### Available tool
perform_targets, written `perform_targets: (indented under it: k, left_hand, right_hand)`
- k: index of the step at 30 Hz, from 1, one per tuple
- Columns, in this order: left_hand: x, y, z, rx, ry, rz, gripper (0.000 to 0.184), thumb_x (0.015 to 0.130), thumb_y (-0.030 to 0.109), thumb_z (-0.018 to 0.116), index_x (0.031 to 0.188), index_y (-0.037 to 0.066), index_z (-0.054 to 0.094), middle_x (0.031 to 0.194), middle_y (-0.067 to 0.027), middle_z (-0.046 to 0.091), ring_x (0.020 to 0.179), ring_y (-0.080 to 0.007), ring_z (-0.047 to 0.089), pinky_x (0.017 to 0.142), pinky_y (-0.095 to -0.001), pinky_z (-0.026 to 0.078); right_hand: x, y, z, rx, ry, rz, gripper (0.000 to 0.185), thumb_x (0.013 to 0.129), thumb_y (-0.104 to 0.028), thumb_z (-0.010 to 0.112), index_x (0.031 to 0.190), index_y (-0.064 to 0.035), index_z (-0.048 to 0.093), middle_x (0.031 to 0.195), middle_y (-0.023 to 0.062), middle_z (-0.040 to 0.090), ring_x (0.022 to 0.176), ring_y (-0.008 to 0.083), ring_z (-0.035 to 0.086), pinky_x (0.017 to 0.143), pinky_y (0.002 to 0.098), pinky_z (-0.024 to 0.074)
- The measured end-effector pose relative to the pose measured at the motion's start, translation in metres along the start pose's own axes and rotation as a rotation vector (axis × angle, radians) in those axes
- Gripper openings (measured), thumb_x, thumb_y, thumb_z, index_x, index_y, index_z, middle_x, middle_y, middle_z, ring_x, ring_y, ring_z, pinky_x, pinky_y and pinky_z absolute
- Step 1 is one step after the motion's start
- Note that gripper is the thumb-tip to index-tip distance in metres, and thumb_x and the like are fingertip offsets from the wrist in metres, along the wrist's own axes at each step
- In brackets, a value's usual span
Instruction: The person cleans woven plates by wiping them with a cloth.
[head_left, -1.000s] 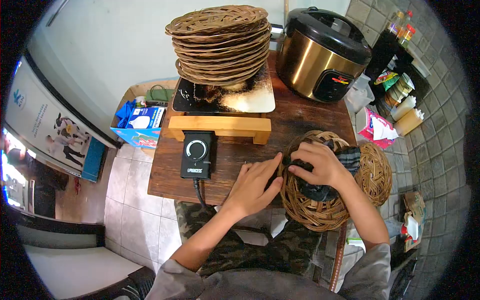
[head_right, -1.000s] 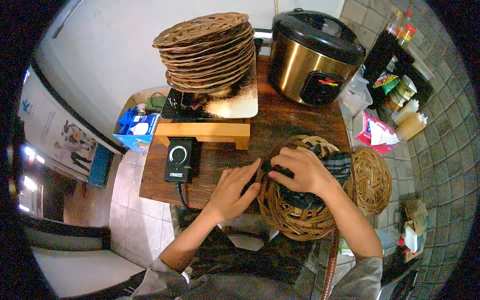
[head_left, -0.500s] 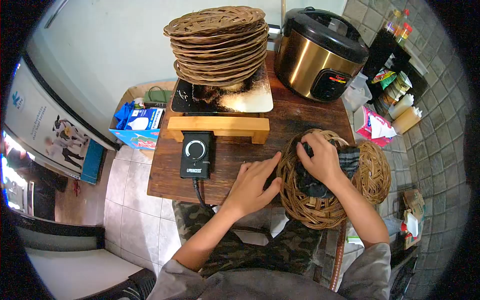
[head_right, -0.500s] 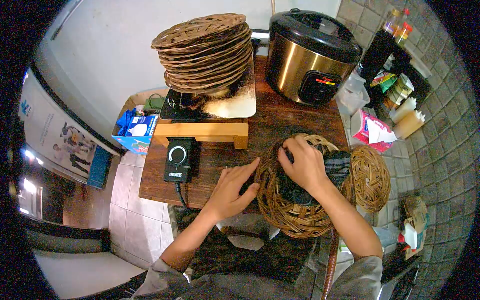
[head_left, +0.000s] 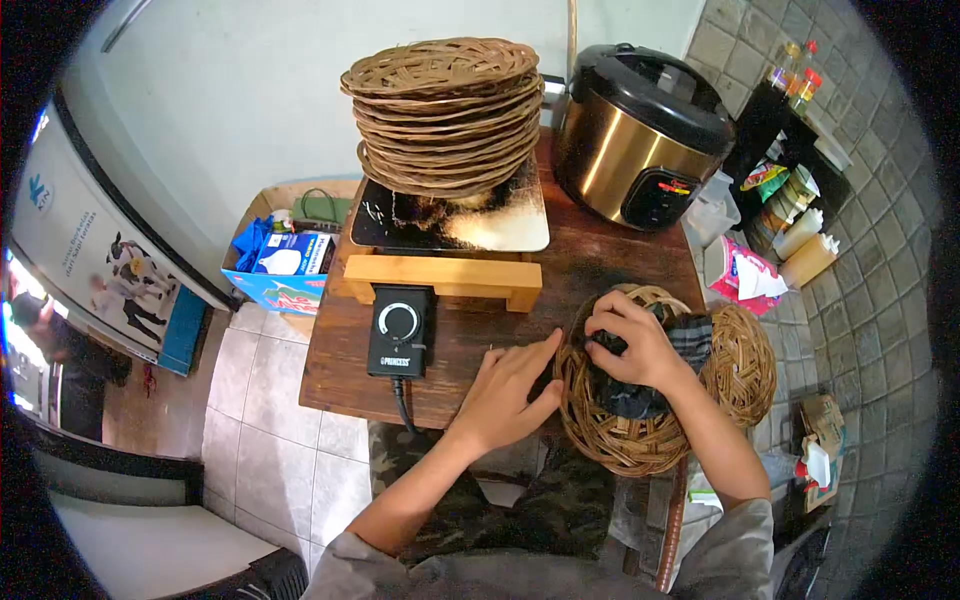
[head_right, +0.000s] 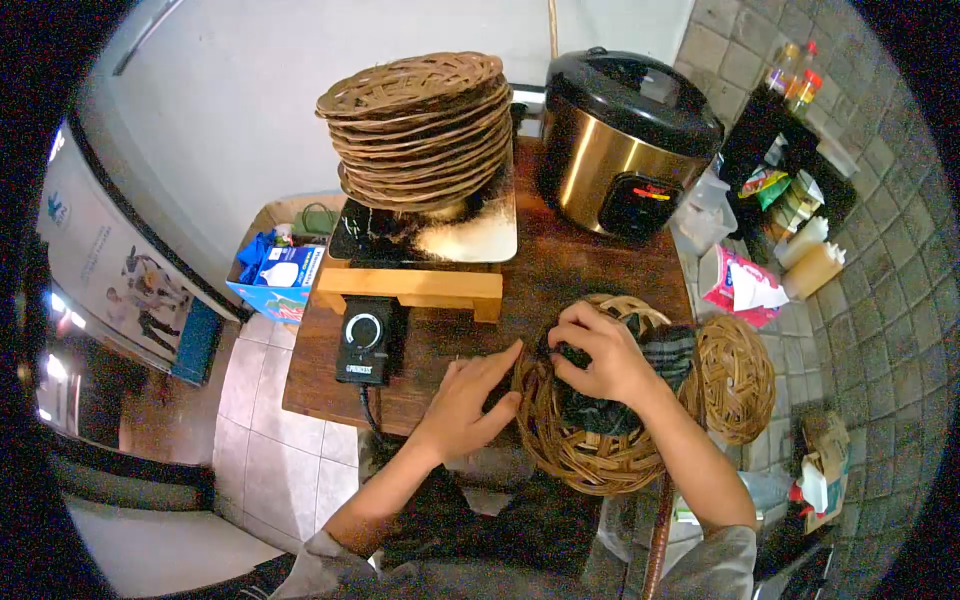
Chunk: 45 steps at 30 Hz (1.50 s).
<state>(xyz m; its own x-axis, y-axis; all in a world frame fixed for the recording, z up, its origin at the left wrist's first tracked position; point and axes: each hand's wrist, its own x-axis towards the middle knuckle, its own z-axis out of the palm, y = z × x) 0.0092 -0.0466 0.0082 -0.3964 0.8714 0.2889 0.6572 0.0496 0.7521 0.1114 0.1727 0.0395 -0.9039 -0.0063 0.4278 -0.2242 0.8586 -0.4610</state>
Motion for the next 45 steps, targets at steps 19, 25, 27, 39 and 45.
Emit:
perform_targets:
  k: [19, 25, 27, 39, 45]
  left_hand:
    - [0.0, -0.001, 0.001, 0.006, 0.023, 0.024, 0.061, 0.096, 0.031, 0.051, 0.146, -0.004, 0.041, 0.131, -0.0224, 0.059, 0.117, -0.0342, 0.055, 0.105, -0.0402, 0.034]
    - [-0.001, -0.001, 0.001, 0.002, 0.036, 0.025, 0.061, 0.093, 0.025, 0.056, 0.146, 0.0, 0.042, 0.133, -0.0233, 0.058, 0.117, -0.0382, 0.055, 0.103, -0.0436, 0.036]
    - [-0.001, -0.001, 0.001, 0.009, 0.038, 0.026, 0.061, 0.093, 0.025, 0.056, 0.146, 0.0, 0.042, 0.132, -0.023, 0.058, 0.116, -0.0381, 0.055, 0.103, -0.0436, 0.036]
    - [-0.001, -0.002, 0.002, 0.022, 0.042, 0.032, 0.061, 0.093, 0.026, 0.056, 0.147, 0.001, 0.041, 0.13, -0.0218, 0.059, 0.116, -0.0364, 0.055, 0.104, -0.0433, 0.035]
    - [-0.001, 0.0, 0.0, 0.008, 0.015, 0.005, 0.062, 0.093, 0.025, 0.056, 0.147, 0.001, 0.041, 0.132, -0.0222, 0.058, 0.116, -0.037, 0.054, 0.104, -0.0434, 0.035]
  right_hand:
    - [0.001, -0.01, 0.004, -0.188, 0.044, -0.041, 0.02, 0.081, -0.01, 0.073, 0.099, -0.0034, 0.067, 0.091, 0.0113, 0.058, 0.08, 0.0326, 0.062, 0.069, 0.0413, 0.0518]
    - [-0.001, -0.009, 0.006, -0.21, 0.056, -0.036, 0.019, 0.082, -0.01, 0.072, 0.099, -0.0044, 0.069, 0.088, 0.0109, 0.058, 0.08, 0.0325, 0.063, 0.068, 0.0416, 0.0515]
    - [0.0, -0.01, 0.006, -0.209, 0.054, -0.026, 0.018, 0.082, -0.01, 0.072, 0.098, -0.0044, 0.068, 0.088, 0.0109, 0.058, 0.08, 0.0326, 0.063, 0.068, 0.0417, 0.0515]
    - [0.002, -0.003, 0.007, -0.125, 0.043, -0.045, 0.017, 0.078, -0.004, 0.072, 0.094, -0.0034, 0.066, 0.086, 0.0107, 0.056, 0.076, 0.0323, 0.06, 0.065, 0.0407, 0.0491]
    - [0.003, -0.005, 0.007, -0.132, 0.037, -0.032, 0.017, 0.076, -0.003, 0.071, 0.093, -0.004, 0.066, 0.086, 0.0103, 0.057, 0.076, 0.0324, 0.06, 0.064, 0.0409, 0.049]
